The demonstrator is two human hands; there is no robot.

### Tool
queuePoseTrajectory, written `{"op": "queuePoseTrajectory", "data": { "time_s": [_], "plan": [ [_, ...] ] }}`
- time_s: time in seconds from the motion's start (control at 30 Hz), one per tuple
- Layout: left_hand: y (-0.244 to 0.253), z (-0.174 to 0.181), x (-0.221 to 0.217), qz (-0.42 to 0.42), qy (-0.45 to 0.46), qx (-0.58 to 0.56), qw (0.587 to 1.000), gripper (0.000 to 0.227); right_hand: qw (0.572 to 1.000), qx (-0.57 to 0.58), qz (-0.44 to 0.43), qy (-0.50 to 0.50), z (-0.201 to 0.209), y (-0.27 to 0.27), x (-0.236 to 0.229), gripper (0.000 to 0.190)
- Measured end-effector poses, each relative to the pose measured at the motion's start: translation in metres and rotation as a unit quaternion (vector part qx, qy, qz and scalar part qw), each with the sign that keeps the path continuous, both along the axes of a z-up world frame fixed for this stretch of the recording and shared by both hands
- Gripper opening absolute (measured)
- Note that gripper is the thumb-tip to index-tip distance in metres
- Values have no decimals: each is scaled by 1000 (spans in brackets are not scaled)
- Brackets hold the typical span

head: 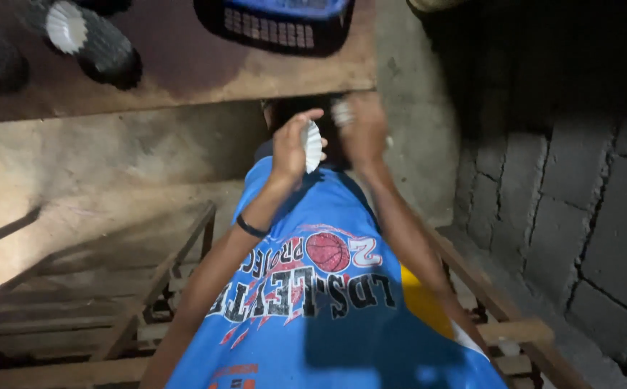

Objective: The person wipes small, dark, gear-shaped metal parts with a cloth, one at a time, and places them into a blue plastic basket. The person repeats this process for several parts throughout the clip.

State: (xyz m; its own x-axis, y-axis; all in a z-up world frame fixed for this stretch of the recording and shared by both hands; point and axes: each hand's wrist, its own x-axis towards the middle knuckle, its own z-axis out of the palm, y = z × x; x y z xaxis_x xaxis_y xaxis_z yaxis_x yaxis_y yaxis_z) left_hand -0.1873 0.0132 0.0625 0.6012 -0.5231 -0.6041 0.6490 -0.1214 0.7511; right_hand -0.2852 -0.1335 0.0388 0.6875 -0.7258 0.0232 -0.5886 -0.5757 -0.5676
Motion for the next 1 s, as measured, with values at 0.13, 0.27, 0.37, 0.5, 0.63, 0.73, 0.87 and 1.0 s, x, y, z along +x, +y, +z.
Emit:
{"op": "queuePoseTrajectory", "data": {
  "time_s": [0.13, 0.27, 0.37, 0.5, 0.63, 0.73, 0.87, 1.0],
  "plan": [
    [-15, -24, 16, 12, -51, 11, 999, 42, 997, 15, -3, -72, 20, -4, -2, 31],
    [-51, -46, 51, -97, -142, 59, 983, 52, 983, 66, 88, -150, 8, 14, 26, 39],
    [-67, 0, 101, -185, -240, 70, 950, 64, 996, 61, 22, -63, -11, 9, 24, 47],
    [-108, 23, 182, -202, -462, 67, 861, 58, 982, 142, -121, 25, 10, 5, 11, 32],
    [-183, -32, 257, -254, -586, 118, 760, 60, 983, 128, -127, 45, 14, 15, -7, 33],
    [-224, -92, 305, -307, -717, 200, 593, 85, 986, 113, -105, 66, 19, 20, -4, 39],
    [-225, -123, 317, -472, -694, 172, 516, 81, 969, 133, -183, 96, 29, 42, 4, 35],
    [-194, -120, 297, -425, -726, 194, 504, 47, 964, 134, -214, 80, 22, 59, 7, 36]
  ]
}}
